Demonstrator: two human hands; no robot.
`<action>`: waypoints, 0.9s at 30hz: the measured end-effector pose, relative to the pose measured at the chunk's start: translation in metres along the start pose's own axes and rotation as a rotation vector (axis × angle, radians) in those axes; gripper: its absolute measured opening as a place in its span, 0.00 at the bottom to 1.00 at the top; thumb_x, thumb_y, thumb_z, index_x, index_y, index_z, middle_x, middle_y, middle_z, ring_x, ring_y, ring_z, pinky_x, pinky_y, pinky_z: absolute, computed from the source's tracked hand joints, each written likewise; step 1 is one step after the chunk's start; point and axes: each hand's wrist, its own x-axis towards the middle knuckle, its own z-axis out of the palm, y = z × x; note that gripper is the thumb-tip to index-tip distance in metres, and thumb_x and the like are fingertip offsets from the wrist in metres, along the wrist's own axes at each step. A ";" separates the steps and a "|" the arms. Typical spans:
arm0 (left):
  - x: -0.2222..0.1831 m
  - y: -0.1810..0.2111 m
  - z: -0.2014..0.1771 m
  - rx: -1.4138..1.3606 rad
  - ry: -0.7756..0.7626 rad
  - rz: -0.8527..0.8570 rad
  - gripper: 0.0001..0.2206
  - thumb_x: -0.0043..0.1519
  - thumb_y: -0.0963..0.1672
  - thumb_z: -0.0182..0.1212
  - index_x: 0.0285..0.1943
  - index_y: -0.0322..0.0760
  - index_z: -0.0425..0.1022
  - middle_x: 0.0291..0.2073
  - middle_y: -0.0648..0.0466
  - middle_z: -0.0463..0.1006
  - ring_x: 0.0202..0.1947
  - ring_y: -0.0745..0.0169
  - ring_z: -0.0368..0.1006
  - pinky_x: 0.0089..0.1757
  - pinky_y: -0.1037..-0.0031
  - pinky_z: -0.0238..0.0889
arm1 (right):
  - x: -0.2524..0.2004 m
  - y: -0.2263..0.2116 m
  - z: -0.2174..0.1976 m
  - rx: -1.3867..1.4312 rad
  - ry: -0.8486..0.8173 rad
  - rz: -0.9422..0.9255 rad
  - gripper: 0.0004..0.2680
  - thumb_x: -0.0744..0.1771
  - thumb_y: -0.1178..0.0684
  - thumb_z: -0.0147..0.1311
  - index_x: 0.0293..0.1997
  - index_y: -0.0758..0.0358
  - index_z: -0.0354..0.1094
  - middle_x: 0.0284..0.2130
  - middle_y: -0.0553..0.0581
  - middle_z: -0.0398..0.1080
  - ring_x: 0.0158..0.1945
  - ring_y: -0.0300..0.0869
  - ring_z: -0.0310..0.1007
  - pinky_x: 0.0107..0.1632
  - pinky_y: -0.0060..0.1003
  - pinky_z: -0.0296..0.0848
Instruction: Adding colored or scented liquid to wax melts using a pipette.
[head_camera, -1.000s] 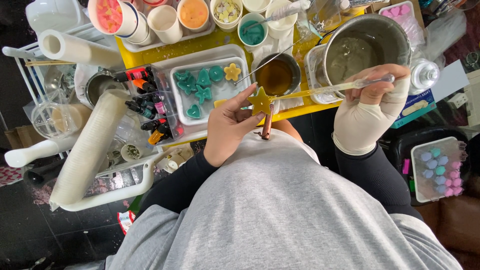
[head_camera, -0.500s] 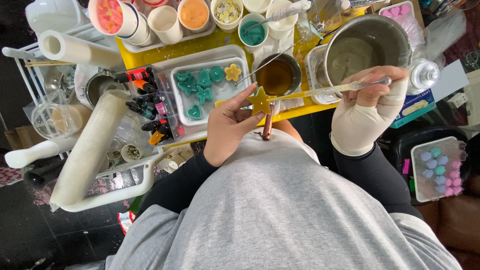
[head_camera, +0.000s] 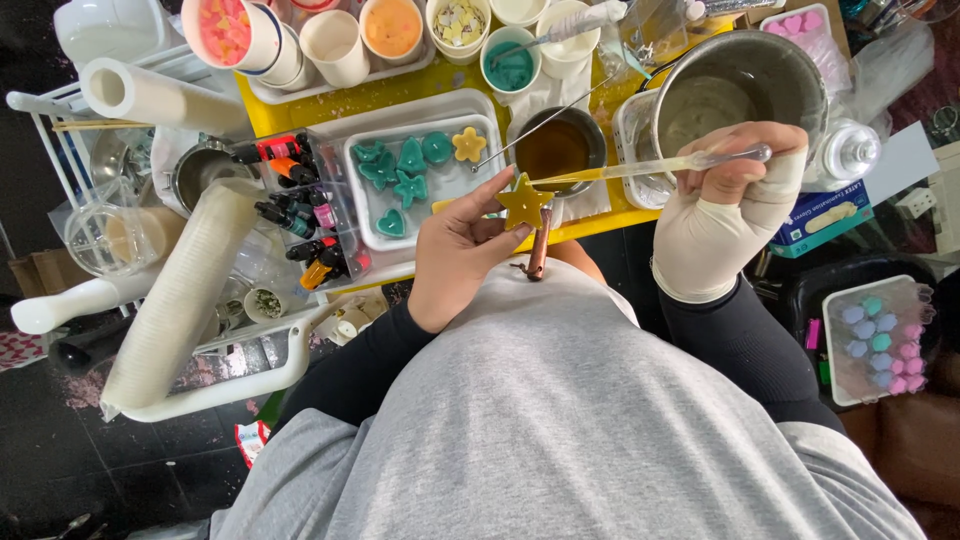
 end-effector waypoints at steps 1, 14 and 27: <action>0.000 0.000 0.000 0.000 0.000 0.000 0.29 0.63 0.33 0.63 0.75 0.34 0.62 0.52 0.48 0.80 0.45 0.64 0.82 0.47 0.78 0.78 | 0.001 0.000 0.001 0.000 0.000 0.000 0.14 0.74 0.42 0.52 0.49 0.63 0.58 0.29 0.55 0.64 0.28 0.37 0.57 0.35 0.27 0.57; -0.002 -0.003 -0.001 0.014 0.011 0.009 0.29 0.63 0.34 0.64 0.75 0.34 0.63 0.52 0.49 0.80 0.43 0.68 0.81 0.45 0.80 0.77 | 0.002 0.002 0.005 -0.078 -0.009 -0.044 0.14 0.74 0.42 0.51 0.49 0.63 0.59 0.30 0.56 0.66 0.28 0.36 0.58 0.34 0.26 0.58; -0.003 -0.002 0.000 0.007 0.000 0.004 0.29 0.64 0.34 0.64 0.76 0.33 0.62 0.53 0.48 0.79 0.45 0.66 0.81 0.47 0.79 0.77 | 0.004 -0.009 0.002 -0.057 0.045 -0.051 0.14 0.74 0.41 0.49 0.49 0.62 0.58 0.29 0.54 0.62 0.25 0.35 0.56 0.32 0.27 0.60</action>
